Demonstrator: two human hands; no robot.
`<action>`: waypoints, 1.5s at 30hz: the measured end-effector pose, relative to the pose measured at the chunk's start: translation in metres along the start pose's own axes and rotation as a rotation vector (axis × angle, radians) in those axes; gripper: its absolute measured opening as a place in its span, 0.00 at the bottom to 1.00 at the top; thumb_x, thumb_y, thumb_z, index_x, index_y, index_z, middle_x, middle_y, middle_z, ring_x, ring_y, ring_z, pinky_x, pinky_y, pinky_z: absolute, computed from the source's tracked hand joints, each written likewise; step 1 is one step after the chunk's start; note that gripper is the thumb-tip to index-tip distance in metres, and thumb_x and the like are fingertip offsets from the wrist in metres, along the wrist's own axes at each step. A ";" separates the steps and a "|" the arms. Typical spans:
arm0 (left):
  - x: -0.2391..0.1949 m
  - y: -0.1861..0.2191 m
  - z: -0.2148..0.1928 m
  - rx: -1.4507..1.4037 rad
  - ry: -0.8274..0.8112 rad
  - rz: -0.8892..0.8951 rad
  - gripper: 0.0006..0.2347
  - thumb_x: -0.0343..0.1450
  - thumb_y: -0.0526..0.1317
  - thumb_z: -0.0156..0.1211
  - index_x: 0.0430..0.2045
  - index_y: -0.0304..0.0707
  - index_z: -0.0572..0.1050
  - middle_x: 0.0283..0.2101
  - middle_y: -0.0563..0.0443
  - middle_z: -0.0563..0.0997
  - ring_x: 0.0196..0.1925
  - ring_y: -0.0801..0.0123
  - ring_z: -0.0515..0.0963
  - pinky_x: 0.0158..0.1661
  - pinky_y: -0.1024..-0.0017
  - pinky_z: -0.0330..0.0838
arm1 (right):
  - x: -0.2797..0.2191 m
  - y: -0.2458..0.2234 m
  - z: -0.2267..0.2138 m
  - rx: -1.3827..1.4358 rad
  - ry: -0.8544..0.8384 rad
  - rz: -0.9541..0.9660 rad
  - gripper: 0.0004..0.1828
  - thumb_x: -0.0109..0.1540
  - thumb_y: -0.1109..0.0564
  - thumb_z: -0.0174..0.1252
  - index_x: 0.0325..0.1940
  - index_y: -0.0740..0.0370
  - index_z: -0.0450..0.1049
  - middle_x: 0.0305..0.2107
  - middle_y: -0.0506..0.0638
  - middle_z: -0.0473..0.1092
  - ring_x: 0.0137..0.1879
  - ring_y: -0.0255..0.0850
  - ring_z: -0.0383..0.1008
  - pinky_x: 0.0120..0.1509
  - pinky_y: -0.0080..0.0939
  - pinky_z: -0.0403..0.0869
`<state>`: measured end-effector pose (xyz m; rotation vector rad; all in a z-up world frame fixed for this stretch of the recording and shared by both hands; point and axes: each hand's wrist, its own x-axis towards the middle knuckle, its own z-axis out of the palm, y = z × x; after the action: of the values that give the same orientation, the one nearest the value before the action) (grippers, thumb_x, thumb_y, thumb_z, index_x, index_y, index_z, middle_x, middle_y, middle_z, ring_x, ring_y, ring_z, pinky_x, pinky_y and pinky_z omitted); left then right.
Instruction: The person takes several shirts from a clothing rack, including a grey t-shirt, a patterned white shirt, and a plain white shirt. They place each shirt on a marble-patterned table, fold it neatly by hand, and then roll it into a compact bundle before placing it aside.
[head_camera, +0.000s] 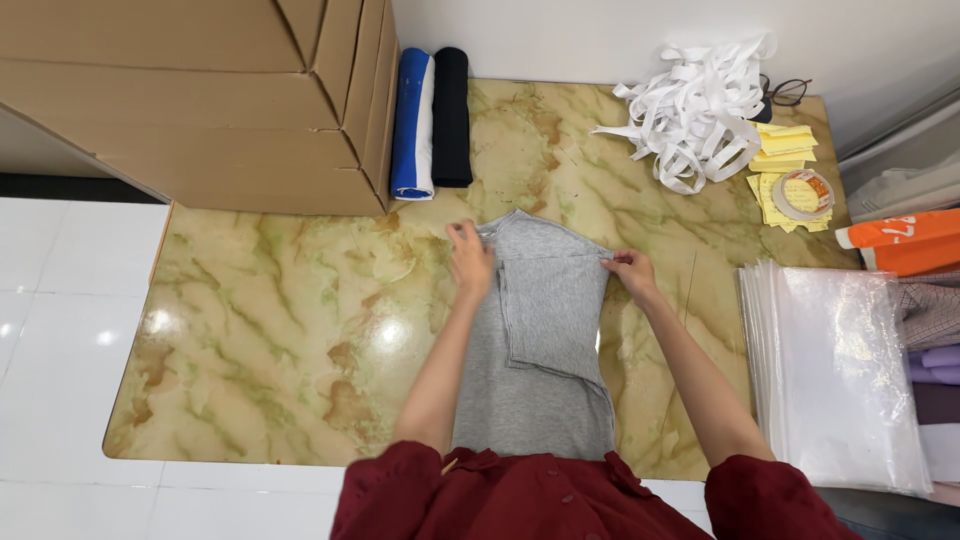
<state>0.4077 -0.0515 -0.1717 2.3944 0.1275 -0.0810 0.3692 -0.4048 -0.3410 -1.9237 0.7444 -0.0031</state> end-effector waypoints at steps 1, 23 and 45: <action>0.015 -0.010 0.009 -0.001 -0.002 0.002 0.23 0.68 0.33 0.65 0.56 0.35 0.63 0.60 0.36 0.60 0.49 0.27 0.79 0.49 0.41 0.79 | -0.008 -0.010 -0.003 0.000 0.003 0.001 0.23 0.49 0.49 0.76 0.45 0.54 0.80 0.34 0.45 0.76 0.38 0.33 0.74 0.42 0.35 0.69; -0.046 -0.080 -0.059 -0.542 -0.673 0.078 0.15 0.66 0.41 0.69 0.45 0.38 0.82 0.53 0.38 0.81 0.62 0.53 0.73 0.63 0.60 0.64 | -0.175 -0.086 -0.066 0.317 -0.406 0.051 0.18 0.61 0.60 0.57 0.55 0.67 0.76 0.46 0.61 0.76 0.52 0.50 0.78 0.58 0.48 0.77; -0.002 -0.053 0.078 0.530 -0.524 0.582 0.27 0.66 0.41 0.71 0.56 0.45 0.64 0.49 0.42 0.81 0.49 0.46 0.83 0.48 0.45 0.76 | -0.095 -0.078 0.020 -0.862 -0.396 -0.501 0.21 0.51 0.44 0.70 0.41 0.48 0.68 0.33 0.47 0.76 0.48 0.52 0.80 0.52 0.53 0.76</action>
<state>0.3974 -0.0659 -0.2643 2.7282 -0.9313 -0.5109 0.3373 -0.3191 -0.2565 -2.7627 -0.0594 0.4384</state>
